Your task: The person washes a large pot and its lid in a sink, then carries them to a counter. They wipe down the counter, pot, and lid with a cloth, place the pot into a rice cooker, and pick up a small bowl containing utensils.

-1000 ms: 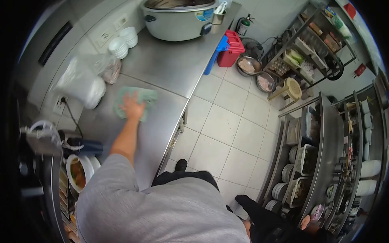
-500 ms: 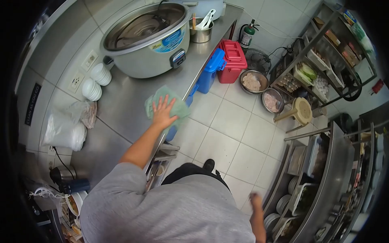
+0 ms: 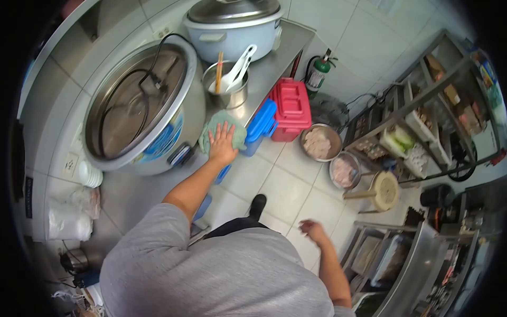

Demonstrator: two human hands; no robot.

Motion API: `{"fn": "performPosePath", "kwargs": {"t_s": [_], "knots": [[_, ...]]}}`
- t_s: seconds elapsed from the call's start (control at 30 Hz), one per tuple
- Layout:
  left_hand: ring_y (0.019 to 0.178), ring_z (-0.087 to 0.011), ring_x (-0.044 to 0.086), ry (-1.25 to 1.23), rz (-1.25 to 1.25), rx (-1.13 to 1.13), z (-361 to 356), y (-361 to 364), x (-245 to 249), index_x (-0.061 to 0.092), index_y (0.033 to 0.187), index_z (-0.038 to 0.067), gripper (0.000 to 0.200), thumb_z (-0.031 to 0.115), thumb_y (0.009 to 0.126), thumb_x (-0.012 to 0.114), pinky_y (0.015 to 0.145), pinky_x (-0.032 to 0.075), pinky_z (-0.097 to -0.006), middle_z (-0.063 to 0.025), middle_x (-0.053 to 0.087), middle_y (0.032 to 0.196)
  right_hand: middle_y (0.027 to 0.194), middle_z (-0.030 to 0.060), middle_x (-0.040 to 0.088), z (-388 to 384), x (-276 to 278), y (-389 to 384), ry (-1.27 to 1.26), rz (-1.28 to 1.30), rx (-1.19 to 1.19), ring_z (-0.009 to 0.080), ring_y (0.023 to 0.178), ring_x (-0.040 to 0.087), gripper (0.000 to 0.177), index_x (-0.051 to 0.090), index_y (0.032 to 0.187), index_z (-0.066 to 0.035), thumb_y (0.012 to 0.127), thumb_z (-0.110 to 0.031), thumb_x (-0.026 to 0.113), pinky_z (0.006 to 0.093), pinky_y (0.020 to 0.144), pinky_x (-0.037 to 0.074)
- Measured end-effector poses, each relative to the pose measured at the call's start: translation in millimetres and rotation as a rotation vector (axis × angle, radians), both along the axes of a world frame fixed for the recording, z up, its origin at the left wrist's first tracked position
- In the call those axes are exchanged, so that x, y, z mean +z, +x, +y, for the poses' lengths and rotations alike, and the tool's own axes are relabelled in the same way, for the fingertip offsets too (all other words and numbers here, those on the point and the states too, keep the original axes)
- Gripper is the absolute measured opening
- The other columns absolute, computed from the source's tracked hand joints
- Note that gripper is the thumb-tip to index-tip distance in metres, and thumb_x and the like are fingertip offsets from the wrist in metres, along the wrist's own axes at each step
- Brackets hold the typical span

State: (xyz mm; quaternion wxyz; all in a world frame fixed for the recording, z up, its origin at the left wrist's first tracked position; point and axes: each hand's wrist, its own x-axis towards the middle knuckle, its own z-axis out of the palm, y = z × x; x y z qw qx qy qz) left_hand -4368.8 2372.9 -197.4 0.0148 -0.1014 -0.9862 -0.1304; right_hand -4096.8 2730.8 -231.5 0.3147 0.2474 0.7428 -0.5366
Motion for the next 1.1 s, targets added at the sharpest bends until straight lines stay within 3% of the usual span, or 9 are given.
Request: {"fn": "performPosePath", "kwargs": {"t_s": [0.2, 0.4, 0.5, 0.57, 0.67, 0.7, 0.83, 0.97, 1.1], "knots": [[0.139, -0.0294, 0.018, 0.081, 0.015, -0.159, 62, -96, -29, 0.044, 0.135, 0.016, 0.070, 0.002, 0.068, 0.059, 0.111, 0.006, -0.0534, -0.0108, 0.025, 0.149, 0.096, 0.0089, 0.064, 4, 4, -135, -0.306, 0.025, -0.152, 0.0203, 0.086, 0.061, 0.028, 0.057, 0.111, -0.001, 0.088, -0.016, 0.055, 0.0344, 0.076, 0.050], [0.141, -0.0315, 0.009, 0.043, 0.033, 0.003, 138, -178, -20, 0.031, 0.142, 0.011, 0.074, 0.011, 0.074, 0.060, 0.112, 0.003, -0.0527, -0.0132, 0.021, 0.150, 0.100, 0.0053, 0.062, -29, 48, -338, -0.413, 0.227, -0.080, 0.0162, 0.084, 0.060, 0.029, 0.057, 0.114, -0.005, 0.088, -0.020, 0.057, 0.0303, 0.072, 0.049], [0.141, -0.0336, 0.004, 0.109, -0.158, 0.025, 146, -222, 0, 0.026, 0.144, 0.008, 0.075, 0.026, 0.079, 0.060, 0.111, 0.001, -0.0517, -0.0148, 0.019, 0.151, 0.106, 0.0112, 0.059, -42, 44, -431, -0.074, 0.760, 0.163, 0.0208, 0.092, 0.058, 0.034, 0.055, 0.117, -0.003, 0.085, -0.012, 0.060, 0.0316, 0.075, 0.049], [0.142, -0.0307, 0.000, 0.559, -0.337, 0.084, 146, -272, -13, 0.024, 0.144, 0.007, 0.075, 0.037, 0.083, 0.056, 0.112, -0.002, -0.0471, -0.0139, 0.015, 0.152, 0.118, 0.0172, 0.054, -59, 49, -492, -0.014, 1.060, 0.336, 0.0302, 0.106, 0.054, 0.045, 0.047, 0.126, -0.002, 0.083, -0.009, 0.059, 0.0367, 0.087, 0.045], [0.133, -0.0249, 0.031, 1.554, -0.288, 0.279, 132, -276, 20, 0.035, 0.139, 0.005, 0.056, 0.024, 0.089, 0.052, 0.108, 0.026, -0.0363, -0.0117, 0.038, 0.142, 0.136, 0.0198, 0.041, -103, 40, -560, -0.135, 1.118, 0.625, 0.0365, 0.126, 0.038, 0.059, 0.036, 0.137, -0.006, 0.083, -0.011, 0.058, 0.0433, 0.105, 0.029], [0.124, -0.0219, 0.043, 1.314, 0.042, 0.444, 130, -272, -1, 0.042, 0.133, 0.002, 0.047, 0.014, 0.088, 0.054, 0.100, 0.036, -0.0316, -0.0121, 0.046, 0.134, 0.139, 0.0194, 0.038, -113, 4, -585, -0.189, 1.159, 0.741, 0.0355, 0.129, 0.035, 0.059, 0.036, 0.137, -0.007, 0.083, -0.015, 0.059, 0.0446, 0.107, 0.026], [0.083, -0.0162, 0.059, 1.421, 0.199, 0.904, 140, -200, 47, 0.056, 0.103, 0.004, 0.028, 0.023, 0.083, 0.063, 0.069, 0.046, -0.0273, -0.0059, 0.061, 0.091, 0.144, 0.0173, 0.031, -62, 19, -650, 0.222, 1.280, 1.182, 0.0333, 0.135, 0.026, 0.061, 0.038, 0.137, -0.013, 0.083, -0.031, 0.060, 0.0495, 0.110, 0.018], [0.077, -0.0252, 0.059, 1.549, 0.338, 1.644, 139, -212, 100, 0.044, 0.113, 0.008, 0.050, 0.044, 0.083, 0.060, 0.064, 0.047, -0.0349, -0.0125, 0.049, 0.106, 0.145, 0.0157, 0.030, 29, -1, -814, 0.690, 1.272, 0.864, 0.0311, 0.136, 0.023, 0.064, 0.037, 0.140, -0.023, 0.083, -0.048, 0.054, 0.0605, 0.106, 0.012], [0.092, -0.0367, 0.061, 1.766, 0.022, 1.434, 97, -219, 74, 0.035, 0.128, 0.001, 0.062, 0.036, 0.083, 0.058, 0.070, 0.051, -0.0408, -0.0202, 0.041, 0.126, 0.146, 0.0151, 0.029, 91, -42, -1023, 1.102, 1.199, 0.615, 0.0298, 0.137, 0.021, 0.068, 0.030, 0.143, -0.023, 0.085, -0.058, 0.043, 0.0644, 0.103, 0.014]]}}
